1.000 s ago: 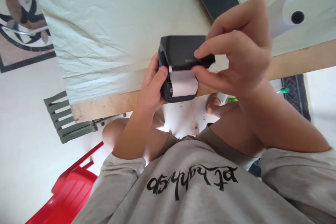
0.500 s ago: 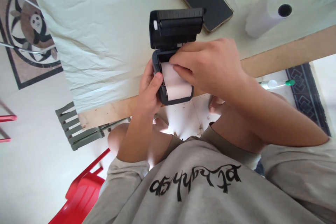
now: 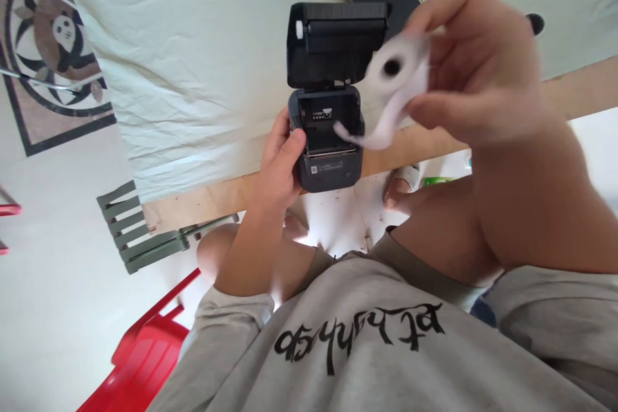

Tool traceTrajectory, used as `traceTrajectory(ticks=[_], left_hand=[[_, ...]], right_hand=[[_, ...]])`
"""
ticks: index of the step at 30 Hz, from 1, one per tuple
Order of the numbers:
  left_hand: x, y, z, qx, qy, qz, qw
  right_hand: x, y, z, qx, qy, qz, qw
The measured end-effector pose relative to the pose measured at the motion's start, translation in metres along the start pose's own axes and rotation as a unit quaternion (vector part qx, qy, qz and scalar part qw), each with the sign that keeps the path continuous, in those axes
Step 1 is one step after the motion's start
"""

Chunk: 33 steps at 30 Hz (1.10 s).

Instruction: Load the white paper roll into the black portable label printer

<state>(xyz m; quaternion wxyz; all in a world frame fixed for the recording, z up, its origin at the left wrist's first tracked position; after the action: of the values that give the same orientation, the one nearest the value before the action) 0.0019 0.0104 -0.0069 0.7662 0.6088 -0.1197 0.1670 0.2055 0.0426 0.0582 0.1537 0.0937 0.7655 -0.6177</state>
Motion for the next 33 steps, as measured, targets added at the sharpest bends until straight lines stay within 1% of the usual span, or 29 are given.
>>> traceTrajectory(ticks=[2,4,6,7,9,11,12,16,18,20,21,23,24,25,26,27,29,31,33], left_hand=[[0.0,0.0,0.0,-0.007,0.003,0.003,1.0],[0.0,0.0,0.0,-0.011,0.007,-0.001,1.0],[0.0,0.0,0.0,-0.01,0.007,-0.008,1.0],[0.001,0.0,0.0,-0.007,0.006,-0.009,1.0],[0.002,0.0,-0.001,0.0,0.003,-0.005,1.0],[0.003,0.0,-0.001,0.006,0.0,0.0,1.0],[0.004,0.0,-0.001,0.009,0.0,0.002,1.0],[0.005,0.0,0.0,0.015,0.004,0.004,1.0],[0.006,0.0,0.0,0.017,0.005,0.001,1.0],[0.005,0.001,0.001,0.017,0.003,-0.001,1.0],[0.005,0.001,0.001,0.015,-0.001,0.0,1.0],[0.003,0.001,0.0,0.009,-0.008,0.007,1.0],[0.003,0.0,0.0,0.007,-0.011,0.011,1.0],[0.002,0.0,0.0,0.006,-0.014,0.015,1.0],[0.002,0.0,-0.001,0.006,-0.017,0.018,1.0],[0.001,0.0,-0.001,0.007,-0.021,0.02,1.0],[0.001,-0.001,-0.001,0.01,-0.027,0.025,0.999],[0.001,-0.001,-0.002,0.009,-0.028,0.031,0.999],[0.0,-0.002,-0.002,0.008,-0.024,0.035,0.999]], right_hand=[[-0.005,0.023,-0.004,0.048,0.05,-0.007,0.998],[-0.005,0.043,-0.005,0.084,0.083,0.024,0.993],[-0.004,0.055,-0.003,0.099,0.111,0.065,0.987],[-0.004,0.057,-0.002,0.093,0.128,0.096,0.983],[-0.005,0.056,0.001,0.058,0.151,0.169,0.972],[-0.007,0.052,0.001,0.019,0.157,0.233,0.959],[-0.008,0.051,0.001,0.006,0.15,0.255,0.955],[-0.008,0.057,-0.002,-0.009,0.117,0.291,0.95],[-0.008,0.06,-0.001,-0.015,0.114,0.296,0.948],[-0.012,0.058,0.001,-0.042,0.122,0.283,0.951],[-0.017,0.056,0.003,-0.071,0.143,0.268,0.95],[-0.032,0.051,0.005,-0.15,0.229,0.231,0.934],[-0.042,0.05,0.006,-0.191,0.289,0.209,0.914],[-0.051,0.051,0.007,-0.214,0.341,0.194,0.895],[-0.06,0.054,0.007,-0.217,0.371,0.187,0.883],[-0.068,0.06,0.006,-0.209,0.404,0.178,0.873],[-0.08,0.075,0.005,-0.159,0.432,0.176,0.87],[-0.086,0.092,0.004,-0.1,0.428,0.183,0.879],[-0.087,0.104,0.002,-0.048,0.401,0.199,0.893]])
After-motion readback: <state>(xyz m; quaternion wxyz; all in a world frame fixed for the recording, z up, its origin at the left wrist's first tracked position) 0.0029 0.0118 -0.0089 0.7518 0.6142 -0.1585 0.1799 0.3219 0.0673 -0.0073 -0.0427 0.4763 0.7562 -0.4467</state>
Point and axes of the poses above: each hand's wrist, its own z-axis away from the middle knuckle, its own x-axis out of the palm, y = z × x, the point moved 1 cm from there along -z, towards the middle knuckle, and after that the axes turned 15 degrees about y, right-handed, at the moved point
